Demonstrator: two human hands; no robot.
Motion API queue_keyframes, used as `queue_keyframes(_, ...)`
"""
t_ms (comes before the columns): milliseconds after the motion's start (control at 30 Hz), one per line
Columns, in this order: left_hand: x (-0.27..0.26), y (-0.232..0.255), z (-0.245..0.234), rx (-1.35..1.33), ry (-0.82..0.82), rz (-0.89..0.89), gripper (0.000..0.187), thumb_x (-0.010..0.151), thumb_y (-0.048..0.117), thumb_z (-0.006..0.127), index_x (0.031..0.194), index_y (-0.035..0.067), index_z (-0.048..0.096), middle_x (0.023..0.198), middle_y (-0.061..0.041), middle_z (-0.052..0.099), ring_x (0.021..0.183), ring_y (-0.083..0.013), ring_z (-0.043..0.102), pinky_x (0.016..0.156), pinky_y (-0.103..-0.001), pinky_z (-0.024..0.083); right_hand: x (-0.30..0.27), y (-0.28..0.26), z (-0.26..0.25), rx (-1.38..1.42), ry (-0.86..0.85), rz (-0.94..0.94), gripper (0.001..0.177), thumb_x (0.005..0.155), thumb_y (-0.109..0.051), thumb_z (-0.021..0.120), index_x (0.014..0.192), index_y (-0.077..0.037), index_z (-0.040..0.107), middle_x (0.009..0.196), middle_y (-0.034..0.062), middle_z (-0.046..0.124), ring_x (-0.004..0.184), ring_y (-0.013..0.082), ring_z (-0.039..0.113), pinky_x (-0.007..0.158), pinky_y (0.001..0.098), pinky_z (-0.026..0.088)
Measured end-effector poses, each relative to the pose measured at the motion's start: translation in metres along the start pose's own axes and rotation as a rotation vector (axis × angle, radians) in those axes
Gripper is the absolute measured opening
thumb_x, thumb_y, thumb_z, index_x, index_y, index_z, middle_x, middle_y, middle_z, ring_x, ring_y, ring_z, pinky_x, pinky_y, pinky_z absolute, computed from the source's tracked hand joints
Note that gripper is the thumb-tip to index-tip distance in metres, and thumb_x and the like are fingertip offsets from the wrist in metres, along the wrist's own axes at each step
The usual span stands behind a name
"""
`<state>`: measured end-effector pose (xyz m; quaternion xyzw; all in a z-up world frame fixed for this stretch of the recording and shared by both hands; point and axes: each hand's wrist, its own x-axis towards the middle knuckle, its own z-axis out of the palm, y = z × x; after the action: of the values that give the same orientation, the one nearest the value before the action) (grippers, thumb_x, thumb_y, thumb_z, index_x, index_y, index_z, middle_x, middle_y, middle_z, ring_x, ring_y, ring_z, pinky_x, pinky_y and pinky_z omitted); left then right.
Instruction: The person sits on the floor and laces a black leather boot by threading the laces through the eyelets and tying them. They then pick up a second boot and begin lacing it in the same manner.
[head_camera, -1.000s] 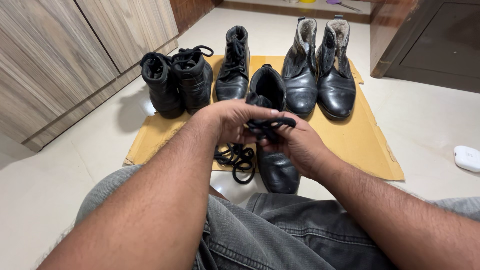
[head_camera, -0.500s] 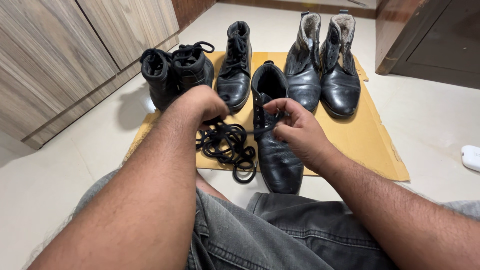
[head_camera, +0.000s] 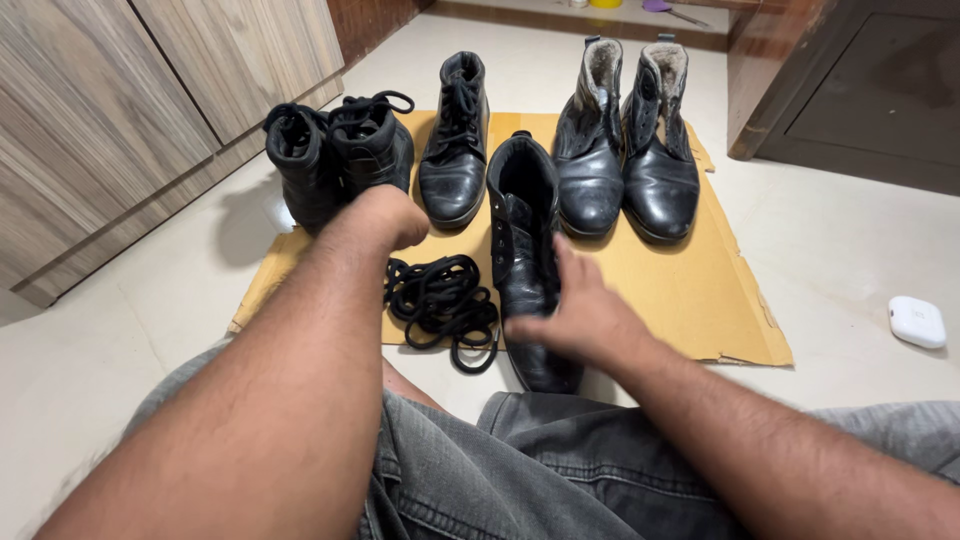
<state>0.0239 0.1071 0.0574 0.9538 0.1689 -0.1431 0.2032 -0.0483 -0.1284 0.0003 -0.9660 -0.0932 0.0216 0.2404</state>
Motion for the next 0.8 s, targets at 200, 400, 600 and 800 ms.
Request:
queue_keyframes(200,-0.008,0.018,0.044,-0.171,-0.623,-0.115,0.041,0.092,0.026,0.067,0.123,-0.001,0.070,0.114,-0.018,0.076,0.089,-0.0229,0.072,0.073,-0.034,0.061,-0.009,-0.010,0.006,-0.107,-0.262,0.331,0.143,0.063,-0.059,0.087,0.165,-0.010,-0.001,0.144,0.0257,0.047,0.128,0.0374,0.059,0.108,0.0390,0.052)
queue_keyframes(400,-0.019,0.034,0.072,-0.307,-0.638,-0.055,0.045,0.092,0.021,0.068,0.126,-0.007,0.059,0.105,-0.017,0.069,0.085,-0.0293,0.075,0.072,-0.039,0.064,-0.002,0.000,0.018,-0.004,-0.121,0.338,0.129,0.066,-0.052,0.086,0.163,-0.010,0.011,0.143,0.0248,0.046,0.125,0.0377,0.060,0.105,0.0400,0.053)
queue_keyframes(600,-0.009,0.044,0.073,-0.417,-0.404,0.038,0.041,0.087,0.016,0.064,0.124,-0.002,0.061,0.100,-0.017,0.071,0.081,-0.0264,0.074,0.062,-0.036,0.062,0.015,0.016,0.030,0.125,0.098,0.084,0.112,0.067,-0.041,0.091,0.153,-0.004,0.029,0.146,0.0234,0.041,0.133,0.0378,0.051,0.111,0.0390,0.045)
queue_keyframes(800,0.001,0.044,0.078,-0.564,-0.250,0.026,0.045,0.081,0.017,0.069,0.124,0.004,0.066,0.109,-0.013,0.071,0.090,-0.0230,0.069,0.069,-0.036,0.058,0.016,0.007,0.035,0.042,-0.081,0.044,0.120,0.067,-0.033,0.093,0.157,-0.007,0.018,0.162,0.0231,0.014,0.141,0.0364,0.043,0.115,0.0365,0.041)
